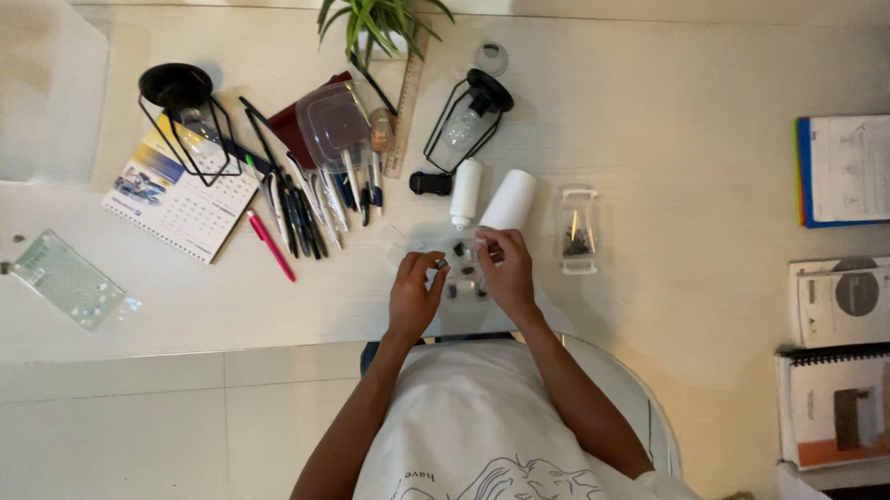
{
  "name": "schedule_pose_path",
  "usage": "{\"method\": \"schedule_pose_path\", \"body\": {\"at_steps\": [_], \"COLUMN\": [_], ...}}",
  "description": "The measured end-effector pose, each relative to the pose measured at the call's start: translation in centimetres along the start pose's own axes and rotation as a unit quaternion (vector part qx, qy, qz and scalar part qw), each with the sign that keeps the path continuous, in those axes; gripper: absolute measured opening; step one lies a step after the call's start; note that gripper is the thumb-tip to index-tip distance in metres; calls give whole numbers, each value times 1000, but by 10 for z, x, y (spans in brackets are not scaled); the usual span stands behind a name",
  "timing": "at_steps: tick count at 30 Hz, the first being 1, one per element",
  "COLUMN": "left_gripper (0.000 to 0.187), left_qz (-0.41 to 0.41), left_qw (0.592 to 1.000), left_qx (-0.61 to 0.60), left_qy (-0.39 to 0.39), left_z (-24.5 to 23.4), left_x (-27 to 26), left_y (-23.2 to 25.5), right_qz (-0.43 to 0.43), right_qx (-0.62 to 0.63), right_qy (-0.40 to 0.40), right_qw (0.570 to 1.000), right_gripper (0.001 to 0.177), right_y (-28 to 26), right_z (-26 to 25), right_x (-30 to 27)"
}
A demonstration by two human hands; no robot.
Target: The person organizes small black components into a clear plastic container and places it on the desk. They then pick up various pens and markers from the table and place them into a white paper cup. The person continues to sort through the stationery items, placing them into the cup one by one.
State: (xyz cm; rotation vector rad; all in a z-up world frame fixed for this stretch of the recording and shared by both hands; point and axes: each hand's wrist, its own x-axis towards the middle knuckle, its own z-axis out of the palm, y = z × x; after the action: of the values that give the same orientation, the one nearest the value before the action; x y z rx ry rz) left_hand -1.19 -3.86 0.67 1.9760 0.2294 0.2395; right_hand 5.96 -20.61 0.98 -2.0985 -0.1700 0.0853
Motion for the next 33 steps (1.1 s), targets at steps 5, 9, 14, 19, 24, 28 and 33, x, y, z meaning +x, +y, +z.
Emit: {"method": "schedule_pose_path", "body": {"at_steps": [5, 9, 14, 19, 24, 28, 33], "left_gripper": [23, 24, 18, 19, 19, 18, 17], "left_qz": [16, 21, -36, -12, -25, -54, -67], "left_qw": [1000, 999, 997, 996, 996, 993, 990], "left_qx": [15, 27, 25, 16, 29, 49, 54], "left_qy": [21, 40, 60, 82, 86, 97, 108], "left_z": [10, 12, 10, 8, 4, 1, -5], "left_x": [-13, -22, -34, -45, -53, -57, -62], "left_y": [5, 5, 4, 0, -2, -6, -14], "right_qz": [13, 19, 26, 25, 34, 27, 20], "right_qx": [12, 4, 7, 18, 22, 21, 11], "right_qy": [0, -7, -14, -28, -42, -45, -39], "right_qw": [1000, 1000, 1000, 999, 998, 998, 999], "right_gripper": [18, 18, 24, 27, 26, 25, 23], "right_y": [19, 28, 32, 30, 24, 22, 21], "right_z": [-12, -18, -20, -20, -19, -19, -14], "right_x": [-11, -17, -26, -33, -39, -42, -46]}}
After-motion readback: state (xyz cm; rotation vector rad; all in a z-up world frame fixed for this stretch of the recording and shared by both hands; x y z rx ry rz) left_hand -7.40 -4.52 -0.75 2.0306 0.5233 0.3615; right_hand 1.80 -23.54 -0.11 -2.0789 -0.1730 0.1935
